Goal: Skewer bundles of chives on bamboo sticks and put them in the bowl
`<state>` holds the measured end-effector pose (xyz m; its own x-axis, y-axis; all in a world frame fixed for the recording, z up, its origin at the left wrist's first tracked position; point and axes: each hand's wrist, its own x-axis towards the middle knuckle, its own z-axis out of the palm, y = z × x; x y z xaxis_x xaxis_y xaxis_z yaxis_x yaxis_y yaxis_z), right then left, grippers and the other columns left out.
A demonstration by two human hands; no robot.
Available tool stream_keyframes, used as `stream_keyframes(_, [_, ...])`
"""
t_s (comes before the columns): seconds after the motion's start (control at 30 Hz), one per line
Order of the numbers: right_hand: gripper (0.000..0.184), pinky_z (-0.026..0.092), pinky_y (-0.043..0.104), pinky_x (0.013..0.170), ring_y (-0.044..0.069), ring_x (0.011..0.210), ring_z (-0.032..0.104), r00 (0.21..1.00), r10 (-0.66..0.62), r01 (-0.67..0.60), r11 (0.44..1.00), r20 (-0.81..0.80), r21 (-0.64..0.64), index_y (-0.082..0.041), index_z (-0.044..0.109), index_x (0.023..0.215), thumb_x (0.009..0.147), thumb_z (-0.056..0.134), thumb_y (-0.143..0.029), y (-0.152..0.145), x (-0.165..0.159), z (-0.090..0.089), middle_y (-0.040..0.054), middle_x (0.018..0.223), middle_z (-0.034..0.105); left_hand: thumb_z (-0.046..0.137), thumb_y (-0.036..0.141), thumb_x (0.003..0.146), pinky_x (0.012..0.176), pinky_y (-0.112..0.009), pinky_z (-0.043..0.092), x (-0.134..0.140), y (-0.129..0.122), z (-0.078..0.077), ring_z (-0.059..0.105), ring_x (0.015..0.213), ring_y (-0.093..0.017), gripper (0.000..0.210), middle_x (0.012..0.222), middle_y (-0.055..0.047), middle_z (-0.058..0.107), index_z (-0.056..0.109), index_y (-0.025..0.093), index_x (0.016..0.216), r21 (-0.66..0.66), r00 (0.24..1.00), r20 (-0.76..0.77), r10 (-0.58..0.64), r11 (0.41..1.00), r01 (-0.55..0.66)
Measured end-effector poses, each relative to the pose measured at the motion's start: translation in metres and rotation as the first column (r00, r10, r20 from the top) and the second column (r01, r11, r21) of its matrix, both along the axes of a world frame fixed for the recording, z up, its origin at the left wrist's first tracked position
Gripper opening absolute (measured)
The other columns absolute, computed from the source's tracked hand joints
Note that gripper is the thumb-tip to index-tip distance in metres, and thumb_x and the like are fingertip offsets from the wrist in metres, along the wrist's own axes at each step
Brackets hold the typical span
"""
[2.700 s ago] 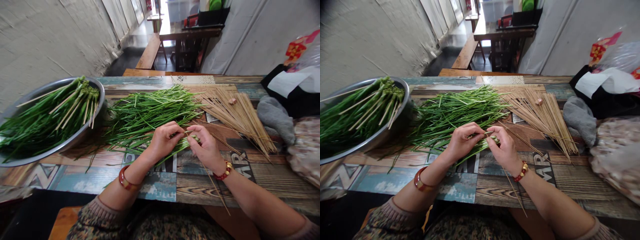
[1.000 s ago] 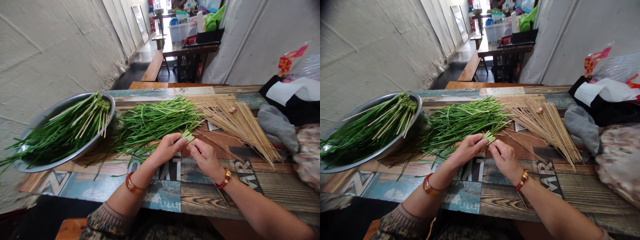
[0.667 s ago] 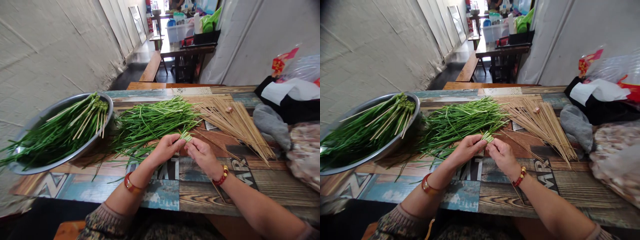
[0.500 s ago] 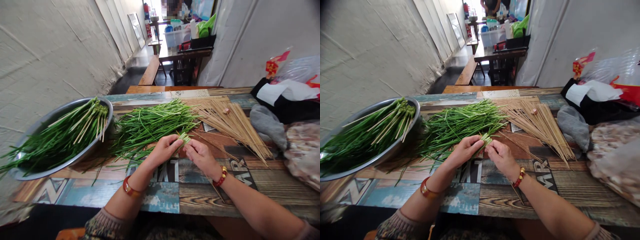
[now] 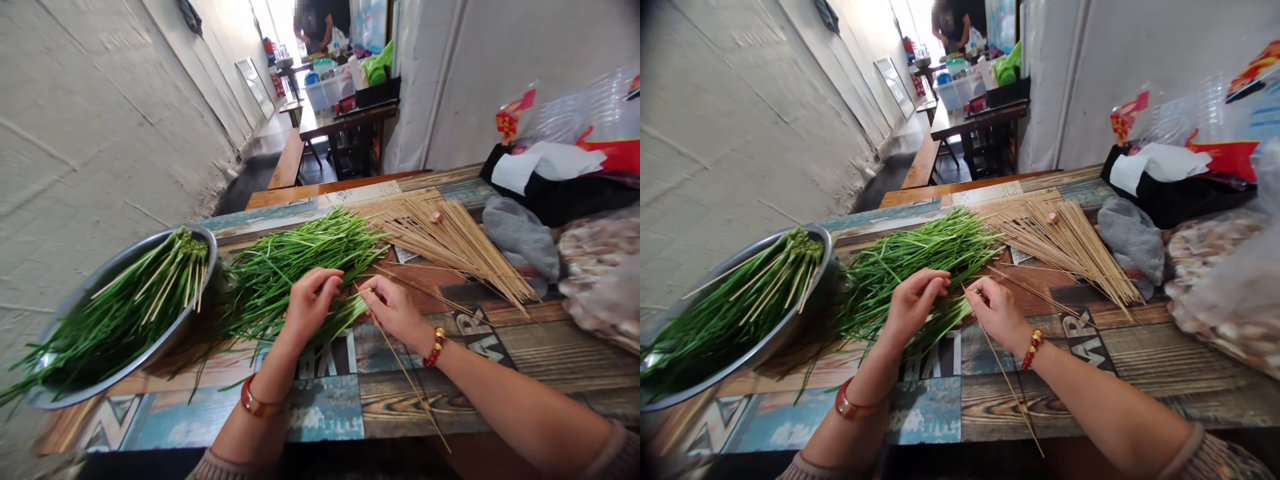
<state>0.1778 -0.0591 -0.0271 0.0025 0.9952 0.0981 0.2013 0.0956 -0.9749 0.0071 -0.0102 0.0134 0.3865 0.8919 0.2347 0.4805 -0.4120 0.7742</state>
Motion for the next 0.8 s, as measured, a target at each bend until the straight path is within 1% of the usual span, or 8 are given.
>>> stream_keyframes(0.1, [0.018, 0.039, 0.023, 0.048, 0.010, 0.048, 0.051, 0.998, -0.036, 0.032, 0.997, 0.055, 0.072, -0.018, 0.059, 0.082, 0.089, 0.050, -0.031, 0.002, 0.001, -0.002, -0.0015, 0.062, 0.058, 0.050, 0.029, 0.091, 0.068, -0.024, 0.046, -0.004, 0.008, 0.002, 0.060, 0.076, -0.013, 0.023, 0.087, -0.005, 0.066, 0.068, 0.016, 0.097, 0.125, 0.996, -0.046, 0.075, 0.990, -0.069])
stream_keyframes(0.2, [0.018, 0.041, 0.024, 0.053, 0.012, 0.054, 0.054, 0.995, -0.071, 0.063, 0.990, 0.064, 0.128, -0.018, 0.060, 0.081, 0.089, 0.051, -0.030, 0.002, 0.002, -0.001, 0.0000, 0.065, 0.061, 0.052, 0.026, 0.089, 0.069, -0.024, 0.045, 0.002, 0.014, 0.004, 0.059, 0.078, -0.013, 0.020, 0.088, -0.005, 0.066, 0.069, 0.016, 0.096, 0.208, 0.980, -0.198, 0.030, 0.978, 0.012])
stream_keyframes(0.3, [0.019, 0.040, 0.024, 0.053, 0.012, 0.054, 0.054, 0.994, -0.090, 0.078, 0.984, 0.066, 0.160, -0.018, 0.060, 0.079, 0.089, 0.050, -0.031, -0.002, 0.003, 0.004, -0.0002, 0.064, 0.061, 0.053, 0.026, 0.089, 0.072, -0.026, 0.045, 0.016, 0.021, 0.009, 0.060, 0.078, -0.014, 0.021, 0.089, -0.005, 0.065, 0.069, 0.017, 0.097, 0.257, 0.931, -0.365, 0.005, 0.962, 0.095])
stream_keyframes(0.4, [0.016, 0.041, 0.025, 0.056, 0.013, 0.058, 0.056, 0.986, -0.123, 0.092, 0.966, 0.116, 0.243, -0.019, 0.060, 0.078, 0.088, 0.051, -0.027, -0.008, 0.002, 0.010, 0.0013, 0.068, 0.064, 0.051, 0.028, 0.089, 0.074, -0.026, 0.046, 0.036, 0.029, 0.018, 0.062, 0.080, -0.015, 0.022, 0.092, -0.007, 0.067, 0.071, 0.018, 0.093, 0.220, 0.838, -0.546, 0.026, 0.969, 0.113])
stream_keyframes(0.5, [0.012, 0.040, 0.025, 0.056, 0.014, 0.058, 0.056, 0.978, -0.133, 0.077, 0.944, 0.158, 0.321, -0.019, 0.060, 0.079, 0.087, 0.052, -0.025, -0.012, 0.003, 0.015, 0.0013, 0.068, 0.065, 0.047, 0.029, 0.090, 0.076, -0.028, 0.047, 0.059, 0.038, 0.022, 0.064, 0.085, -0.019, 0.027, 0.088, -0.010, 0.069, 0.072, 0.017, 0.087, 0.117, 0.692, -0.720, 0.050, 0.992, 0.050])
stream_keyframes(0.57, [0.012, 0.040, 0.026, 0.057, 0.014, 0.059, 0.057, 0.975, -0.138, 0.069, 0.934, 0.174, 0.351, -0.020, 0.060, 0.080, 0.087, 0.052, -0.024, -0.013, 0.004, 0.016, 0.0012, 0.069, 0.066, 0.045, 0.028, 0.090, 0.075, -0.030, 0.047, 0.071, 0.043, 0.020, 0.065, 0.086, -0.023, 0.030, 0.085, -0.012, 0.070, 0.072, 0.016, 0.083, 0.098, 0.644, -0.762, 0.071, 0.995, 0.006])
stream_keyframes(0.73, [0.012, 0.042, 0.026, 0.060, 0.015, 0.062, 0.059, 0.973, -0.159, 0.092, 0.932, 0.165, 0.352, -0.020, 0.059, 0.078, 0.086, 0.050, -0.023, -0.009, 0.007, 0.017, 0.0021, 0.072, 0.067, 0.055, 0.035, 0.083, 0.072, -0.031, 0.046, 0.081, 0.055, 0.005, 0.065, 0.085, -0.025, 0.024, 0.087, -0.011, 0.071, 0.073, 0.019, 0.081, 0.111, 0.688, -0.719, 0.103, 0.993, -0.033])
stream_keyframes(0.8, [0.013, 0.042, 0.026, 0.060, 0.015, 0.062, 0.059, 0.971, -0.169, 0.101, 0.931, 0.169, 0.350, -0.020, 0.059, 0.077, 0.086, 0.051, -0.022, -0.007, 0.008, 0.016, 0.0022, 0.071, 0.067, 0.060, 0.032, 0.078, 0.070, -0.030, 0.045, 0.079, 0.057, -0.001, 0.064, 0.083, -0.023, 0.018, 0.085, -0.009, 0.071, 0.073, 0.020, 0.078, 0.108, 0.725, -0.680, 0.111, 0.993, -0.051])
